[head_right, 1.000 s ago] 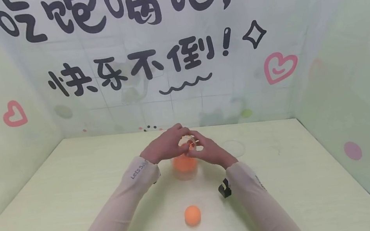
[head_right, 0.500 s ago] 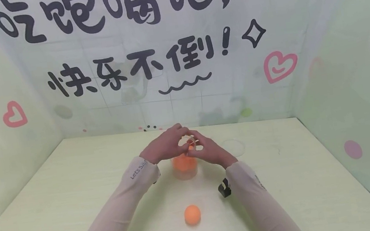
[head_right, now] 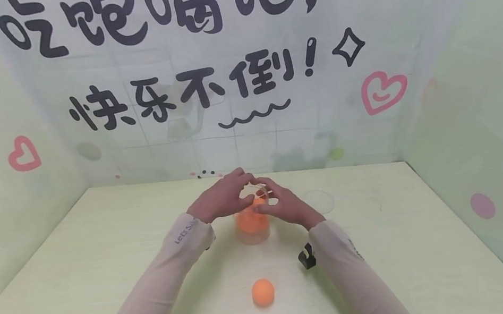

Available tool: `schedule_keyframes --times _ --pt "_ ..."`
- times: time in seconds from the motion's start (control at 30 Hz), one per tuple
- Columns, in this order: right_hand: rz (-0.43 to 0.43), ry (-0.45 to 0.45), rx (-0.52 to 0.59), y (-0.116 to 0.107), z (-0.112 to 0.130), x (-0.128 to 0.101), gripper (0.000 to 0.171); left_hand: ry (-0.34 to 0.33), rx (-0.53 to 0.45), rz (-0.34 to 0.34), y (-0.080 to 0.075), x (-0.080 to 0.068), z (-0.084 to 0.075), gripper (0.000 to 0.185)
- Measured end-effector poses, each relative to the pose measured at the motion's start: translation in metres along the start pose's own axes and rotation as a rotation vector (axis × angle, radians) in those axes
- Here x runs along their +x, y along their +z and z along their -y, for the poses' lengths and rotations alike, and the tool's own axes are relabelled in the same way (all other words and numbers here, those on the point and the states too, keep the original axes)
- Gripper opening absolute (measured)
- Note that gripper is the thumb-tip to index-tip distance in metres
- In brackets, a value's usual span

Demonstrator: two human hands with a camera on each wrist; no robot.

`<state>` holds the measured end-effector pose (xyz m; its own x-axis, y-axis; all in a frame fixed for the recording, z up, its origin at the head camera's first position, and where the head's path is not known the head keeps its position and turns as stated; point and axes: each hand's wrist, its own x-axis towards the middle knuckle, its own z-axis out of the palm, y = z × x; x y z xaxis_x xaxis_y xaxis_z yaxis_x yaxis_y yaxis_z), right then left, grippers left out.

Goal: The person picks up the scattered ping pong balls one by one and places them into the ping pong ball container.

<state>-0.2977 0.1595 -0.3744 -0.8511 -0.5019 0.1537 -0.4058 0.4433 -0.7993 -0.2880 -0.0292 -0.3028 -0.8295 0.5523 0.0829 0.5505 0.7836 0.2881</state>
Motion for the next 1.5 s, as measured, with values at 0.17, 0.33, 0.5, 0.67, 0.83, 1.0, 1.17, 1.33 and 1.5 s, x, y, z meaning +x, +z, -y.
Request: schedule_keyframes --times 0.17,0.33,0.5,0.67,0.83,1.0,1.17,1.33,1.5 --pt "0.010 0.009 0.024 0.000 0.000 -0.001 0.063 -0.038 0.003 0.002 -0.006 -0.003 0.005 0.032" --pt "0.006 0.021 0.019 0.000 0.000 -0.001 0.063 -0.041 0.025 -0.005 -0.009 -0.008 0.011 0.034" --pt "0.012 0.017 0.021 0.000 0.001 0.000 0.063 -0.074 0.055 -0.011 -0.010 -0.017 0.018 0.033" --pt "0.009 0.013 0.018 -0.001 0.001 0.000 0.062 -0.084 0.061 -0.017 -0.011 -0.025 0.024 0.034" --pt "0.014 0.006 0.028 0.000 0.000 0.001 0.061 -0.086 0.071 -0.014 -0.007 -0.033 0.028 0.033" --pt "0.008 0.017 0.021 -0.001 0.002 0.002 0.062 -0.103 0.089 -0.020 -0.005 -0.040 0.031 0.033" --pt "0.002 0.020 0.028 0.000 0.003 0.001 0.062 -0.084 0.102 -0.040 -0.003 -0.049 0.034 0.031" --pt "0.001 0.039 0.022 -0.001 0.004 0.002 0.062 -0.049 0.124 -0.027 0.004 -0.057 0.032 0.031" --pt "-0.002 0.044 0.025 0.000 0.003 0.001 0.062 -0.028 0.132 -0.015 0.017 -0.069 0.026 0.033"
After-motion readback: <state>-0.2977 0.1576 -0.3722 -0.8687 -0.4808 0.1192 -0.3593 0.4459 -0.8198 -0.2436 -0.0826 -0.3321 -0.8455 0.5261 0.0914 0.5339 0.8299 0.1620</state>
